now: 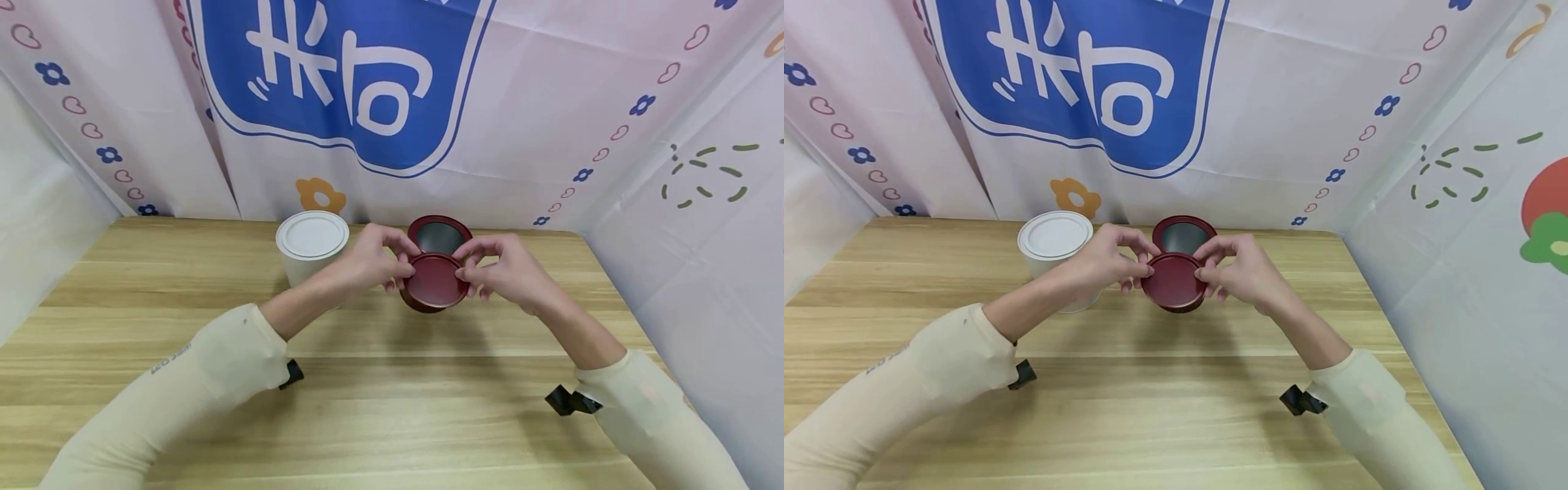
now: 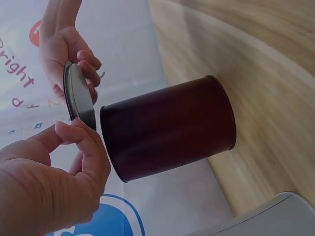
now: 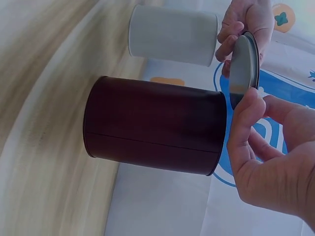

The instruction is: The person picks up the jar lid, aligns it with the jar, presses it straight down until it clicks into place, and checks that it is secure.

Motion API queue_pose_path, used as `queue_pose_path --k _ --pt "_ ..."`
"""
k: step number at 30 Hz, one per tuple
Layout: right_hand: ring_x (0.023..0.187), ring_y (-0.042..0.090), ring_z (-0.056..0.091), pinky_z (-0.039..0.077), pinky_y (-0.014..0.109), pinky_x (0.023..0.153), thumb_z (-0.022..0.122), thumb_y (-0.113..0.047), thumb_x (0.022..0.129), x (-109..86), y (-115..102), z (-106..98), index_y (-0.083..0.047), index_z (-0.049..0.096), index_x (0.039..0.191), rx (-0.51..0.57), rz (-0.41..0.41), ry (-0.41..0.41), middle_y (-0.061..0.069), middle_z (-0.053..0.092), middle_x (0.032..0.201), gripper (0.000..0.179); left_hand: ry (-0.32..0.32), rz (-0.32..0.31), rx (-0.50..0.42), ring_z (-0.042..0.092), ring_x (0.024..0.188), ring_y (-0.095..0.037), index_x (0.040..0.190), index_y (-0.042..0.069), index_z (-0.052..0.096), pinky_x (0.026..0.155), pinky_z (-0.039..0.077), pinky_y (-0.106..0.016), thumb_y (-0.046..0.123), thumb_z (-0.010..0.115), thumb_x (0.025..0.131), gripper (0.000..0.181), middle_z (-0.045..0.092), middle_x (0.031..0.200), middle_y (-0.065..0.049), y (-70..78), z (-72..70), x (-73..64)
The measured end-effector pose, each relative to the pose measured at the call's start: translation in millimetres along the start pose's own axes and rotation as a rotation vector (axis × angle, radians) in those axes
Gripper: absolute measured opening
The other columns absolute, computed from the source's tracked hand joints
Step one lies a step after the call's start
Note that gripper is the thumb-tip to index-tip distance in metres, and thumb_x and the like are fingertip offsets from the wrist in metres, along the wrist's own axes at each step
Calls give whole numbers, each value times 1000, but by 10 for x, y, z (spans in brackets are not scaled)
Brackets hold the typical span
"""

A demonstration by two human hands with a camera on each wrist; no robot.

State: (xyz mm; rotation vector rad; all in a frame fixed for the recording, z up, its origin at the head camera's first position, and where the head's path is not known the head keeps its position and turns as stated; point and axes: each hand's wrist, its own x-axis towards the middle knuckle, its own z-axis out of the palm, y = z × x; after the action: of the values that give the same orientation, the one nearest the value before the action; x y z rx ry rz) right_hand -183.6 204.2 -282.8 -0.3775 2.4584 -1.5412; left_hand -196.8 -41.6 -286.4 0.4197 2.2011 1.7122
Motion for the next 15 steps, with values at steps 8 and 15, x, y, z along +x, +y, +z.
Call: queue_pose_path --k 8,15 --pt "62 22 68 57 29 51 67 3 93 53 -36 -63 7 69 113 -8 7 18 12 64 81 21 18 -6 16 64 56 -18 111 -5 72 51 55 -26 -10 69 90 22 57 78 -9 56 -17 91" --pt "64 21 68 57 28 53 67 1 94 117 -61 -108 5 70 115 -29 31 49 11 63 84 22 39 2 67 67 61 -20 111 -4 73 53 57 -27 -7 70 91 21 59 80 -9 105 -35 170"
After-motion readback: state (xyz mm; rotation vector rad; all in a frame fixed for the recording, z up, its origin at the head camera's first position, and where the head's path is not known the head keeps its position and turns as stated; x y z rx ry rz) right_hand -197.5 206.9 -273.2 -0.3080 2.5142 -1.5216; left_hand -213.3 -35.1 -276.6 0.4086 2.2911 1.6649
